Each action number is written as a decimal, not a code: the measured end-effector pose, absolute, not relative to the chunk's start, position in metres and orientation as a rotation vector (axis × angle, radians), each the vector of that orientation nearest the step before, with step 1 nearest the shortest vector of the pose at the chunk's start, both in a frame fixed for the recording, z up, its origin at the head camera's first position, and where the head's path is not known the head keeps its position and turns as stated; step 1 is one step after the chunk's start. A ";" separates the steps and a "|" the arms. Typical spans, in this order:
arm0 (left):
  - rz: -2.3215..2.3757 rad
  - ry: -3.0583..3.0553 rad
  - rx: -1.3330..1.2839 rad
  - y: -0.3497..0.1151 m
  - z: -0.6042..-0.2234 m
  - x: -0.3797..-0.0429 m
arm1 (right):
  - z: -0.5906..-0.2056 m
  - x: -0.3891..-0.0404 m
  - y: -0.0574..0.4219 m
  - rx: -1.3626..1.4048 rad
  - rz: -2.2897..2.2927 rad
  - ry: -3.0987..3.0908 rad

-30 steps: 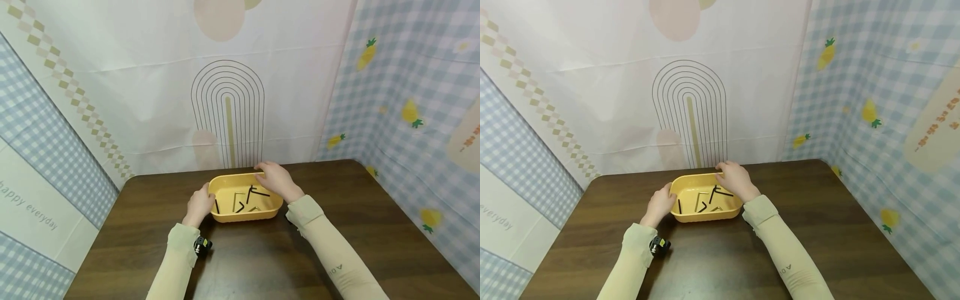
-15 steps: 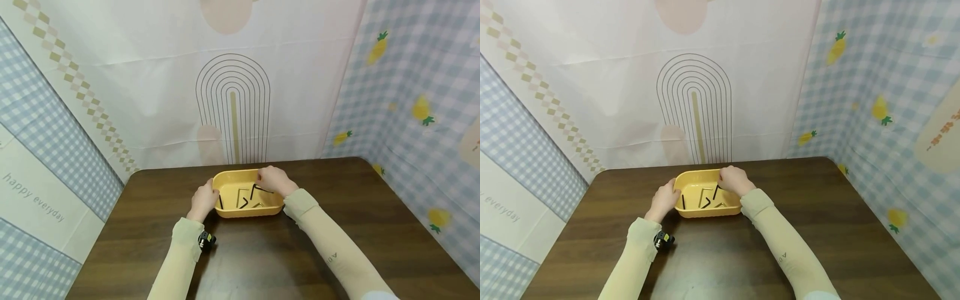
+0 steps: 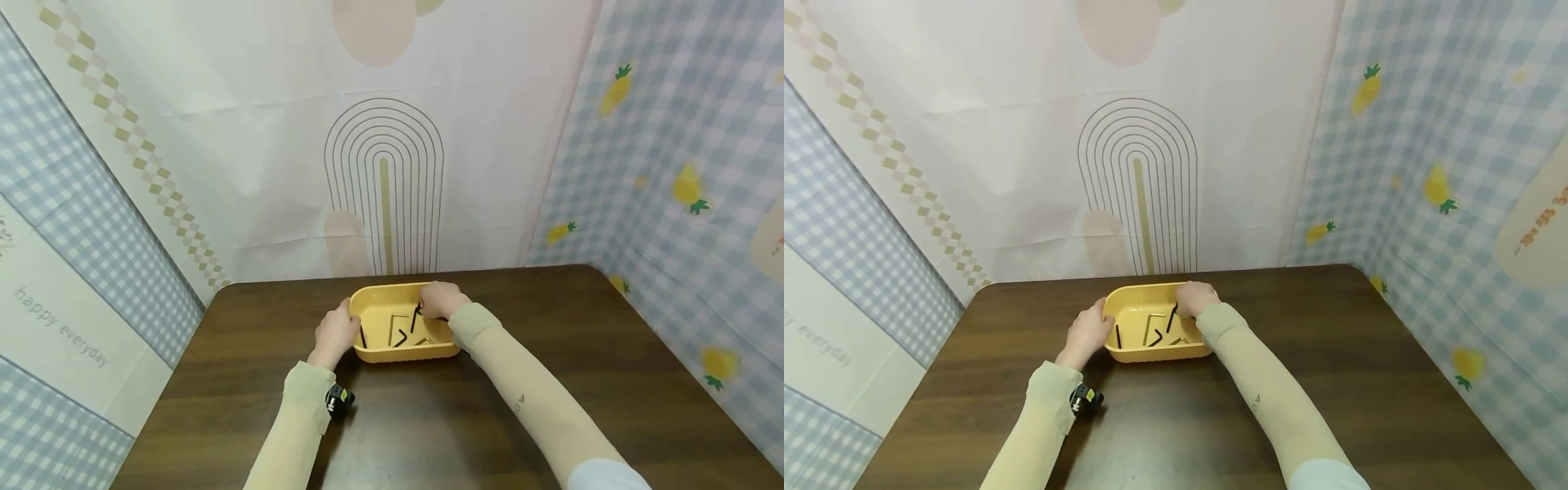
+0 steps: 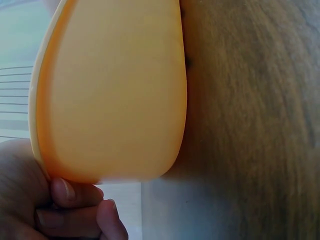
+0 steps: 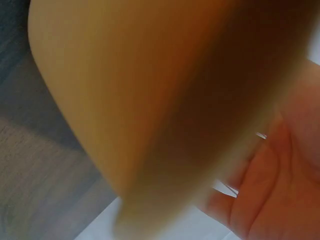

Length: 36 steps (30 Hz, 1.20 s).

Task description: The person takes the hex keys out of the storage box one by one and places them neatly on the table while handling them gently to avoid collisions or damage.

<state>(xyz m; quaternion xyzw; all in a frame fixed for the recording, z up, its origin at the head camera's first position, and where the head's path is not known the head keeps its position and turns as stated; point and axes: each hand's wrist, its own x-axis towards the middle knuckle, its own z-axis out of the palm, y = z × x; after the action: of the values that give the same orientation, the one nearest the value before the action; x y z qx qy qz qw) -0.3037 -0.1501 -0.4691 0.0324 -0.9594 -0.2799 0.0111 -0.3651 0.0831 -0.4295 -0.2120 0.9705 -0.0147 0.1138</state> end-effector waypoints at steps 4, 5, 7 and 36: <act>-0.864 -2.993 0.101 -0.150 -0.470 -0.303 | -0.434 -0.364 0.082 -0.625 0.024 2.826; -0.866 -2.991 0.105 -0.150 -0.470 -0.302 | -0.434 -0.363 0.081 -0.638 0.040 2.827; -0.870 -2.988 0.106 -0.149 -0.469 -0.303 | -0.435 -0.362 0.081 -0.650 0.054 2.820; -0.817 -3.005 0.119 -0.147 -0.468 -0.302 | -0.447 -0.357 0.083 -0.861 -0.107 2.659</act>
<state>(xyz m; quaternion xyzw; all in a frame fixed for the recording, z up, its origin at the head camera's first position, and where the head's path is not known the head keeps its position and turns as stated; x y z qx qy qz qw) -0.3021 -0.1468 -0.4679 0.0382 -0.9642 -0.2621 0.0124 -0.3568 0.0827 -0.4472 -0.3032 0.9366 -0.0378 0.1715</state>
